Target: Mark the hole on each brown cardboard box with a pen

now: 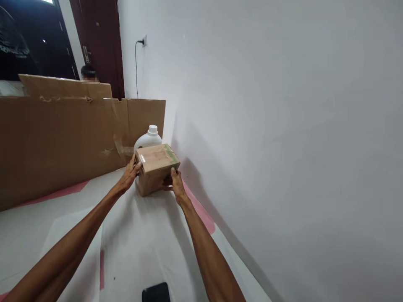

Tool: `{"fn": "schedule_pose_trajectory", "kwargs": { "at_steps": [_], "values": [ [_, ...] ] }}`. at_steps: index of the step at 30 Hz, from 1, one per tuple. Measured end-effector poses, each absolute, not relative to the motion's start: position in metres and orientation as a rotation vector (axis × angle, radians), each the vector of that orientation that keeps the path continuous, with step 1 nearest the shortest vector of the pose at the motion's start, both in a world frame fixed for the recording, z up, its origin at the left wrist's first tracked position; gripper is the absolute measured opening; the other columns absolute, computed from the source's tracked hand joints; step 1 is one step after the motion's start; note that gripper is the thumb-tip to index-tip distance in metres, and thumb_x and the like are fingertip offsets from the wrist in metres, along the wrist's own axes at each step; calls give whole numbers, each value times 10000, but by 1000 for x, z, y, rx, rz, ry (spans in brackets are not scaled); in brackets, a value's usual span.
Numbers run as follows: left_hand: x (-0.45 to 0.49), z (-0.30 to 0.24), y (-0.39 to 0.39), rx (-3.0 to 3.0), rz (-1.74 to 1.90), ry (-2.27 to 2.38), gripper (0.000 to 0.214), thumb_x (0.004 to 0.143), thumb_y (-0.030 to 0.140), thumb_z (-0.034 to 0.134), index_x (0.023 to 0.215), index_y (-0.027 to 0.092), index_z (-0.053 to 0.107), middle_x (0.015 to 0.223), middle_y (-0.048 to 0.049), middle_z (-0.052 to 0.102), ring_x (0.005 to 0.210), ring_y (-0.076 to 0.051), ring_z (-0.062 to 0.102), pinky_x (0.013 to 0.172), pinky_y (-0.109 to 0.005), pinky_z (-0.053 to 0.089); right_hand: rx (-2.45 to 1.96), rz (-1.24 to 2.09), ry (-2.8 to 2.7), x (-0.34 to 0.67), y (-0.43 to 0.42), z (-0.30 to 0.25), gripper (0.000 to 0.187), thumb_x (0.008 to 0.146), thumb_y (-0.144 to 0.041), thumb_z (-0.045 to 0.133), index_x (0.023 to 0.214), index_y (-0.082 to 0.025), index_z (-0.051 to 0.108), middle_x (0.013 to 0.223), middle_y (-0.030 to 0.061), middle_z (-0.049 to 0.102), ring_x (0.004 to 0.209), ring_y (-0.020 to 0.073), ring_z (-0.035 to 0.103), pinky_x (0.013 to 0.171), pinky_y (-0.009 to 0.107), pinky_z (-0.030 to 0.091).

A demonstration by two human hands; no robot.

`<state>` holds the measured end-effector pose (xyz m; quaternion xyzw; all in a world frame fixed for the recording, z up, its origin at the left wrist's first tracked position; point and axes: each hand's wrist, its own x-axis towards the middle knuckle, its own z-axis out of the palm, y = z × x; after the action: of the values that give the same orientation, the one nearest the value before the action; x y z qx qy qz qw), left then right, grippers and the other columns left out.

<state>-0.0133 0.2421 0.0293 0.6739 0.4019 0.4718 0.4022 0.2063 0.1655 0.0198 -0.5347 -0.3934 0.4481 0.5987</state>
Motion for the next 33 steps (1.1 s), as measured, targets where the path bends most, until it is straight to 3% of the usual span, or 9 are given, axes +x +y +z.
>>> {"fn": "schedule_pose_trajectory", "kwargs": {
  "at_steps": [8, 10, 13, 15, 22, 25, 28, 31, 33],
  "values": [
    [-5, 27, 231, 1621, 1062, 1034, 1108, 947, 818, 572, 1749, 127, 243, 1820, -263, 239, 1717, -432, 159, 1395, -576, 106, -1360, 970, -784, 196, 183, 11, 658, 925, -617, 731, 1396, -263, 437, 874, 23, 740, 742, 248, 761, 579, 326, 592],
    [-19, 25, 191, 1585, 1021, 1065, 1112, 948, 819, 577, 1751, 129, 238, 1805, -279, 256, 1691, -447, 239, 1384, -600, 160, -1386, 969, -761, 185, 162, 9, 655, 919, -609, 721, 1393, -279, 412, 910, 14, 731, 758, 226, 751, 595, 306, 588],
    [-52, 26, 110, 1519, 951, 1123, 1092, 949, 806, 592, 1736, 113, 288, 1721, -319, 387, 1516, -446, 520, 1264, -629, 408, -1399, 1059, -823, 162, 120, 2, 629, 846, -613, 783, 1282, -265, 491, 947, 19, 738, 752, 201, 739, 595, 279, 562],
    [-78, 32, 51, 1475, 927, 1165, 1023, 949, 769, 631, 1712, 144, 361, 1662, -293, 485, 1435, -414, 600, 1137, -581, 543, -1384, 1144, -1021, 141, 94, -4, 651, 800, -645, 826, 1239, -242, 564, 967, 53, 767, 758, 223, 757, 609, 313, 579],
    [-168, 47, -145, 1263, 1312, 1581, 601, 1071, 619, 546, 1540, 244, 563, 1528, -184, 612, 1354, -317, 651, 1121, -519, 548, -1117, 1496, -1614, 17, 23, 12, 507, 893, -667, 739, 1079, -195, 741, 968, 108, 786, 839, 261, 760, 678, 369, 591],
    [-201, 29, -197, 1042, 1596, 1984, 651, 1064, 660, 529, 1565, 243, 518, 1593, -189, 540, 1419, -335, 600, 1158, -537, 525, -940, 1532, -1753, -61, 9, 34, 550, 932, -699, 676, 1201, -223, 737, 1291, 151, 766, 1139, 327, 740, 847, 446, 624],
    [-237, 8, -218, 846, 1759, 2268, 801, 1050, 720, 498, 1662, 214, 386, 1683, -224, 424, 1548, -372, 482, 1262, -584, 429, -809, 1600, -1755, -145, 6, 51, 751, 934, -788, 616, 1475, -268, 627, 1626, 164, 587, 1493, 368, 543, 1178, 565, 477],
    [-279, -3, -214, 825, 1818, 2334, 835, 1052, 703, 510, 1673, 162, 377, 1707, -249, 396, 1644, -394, 351, 1352, -603, 291, -736, 1658, -1747, -218, 0, 55, 832, 940, -886, 480, 1479, -268, 616, 1665, 151, 548, 1560, 359, 457, 1259, 570, 380],
    [-308, -6, -205, 829, 1825, 2347, 725, 1060, 616, 575, 1617, 163, 477, 1679, -236, 456, 1618, -400, 396, 1341, -632, 307, -731, 1670, -1739, -248, -10, 47, 817, 947, -914, 423, 1408, -276, 644, 1580, 130, 617, 1516, 342, 476, 1258, 555, 372]
  ]
}}
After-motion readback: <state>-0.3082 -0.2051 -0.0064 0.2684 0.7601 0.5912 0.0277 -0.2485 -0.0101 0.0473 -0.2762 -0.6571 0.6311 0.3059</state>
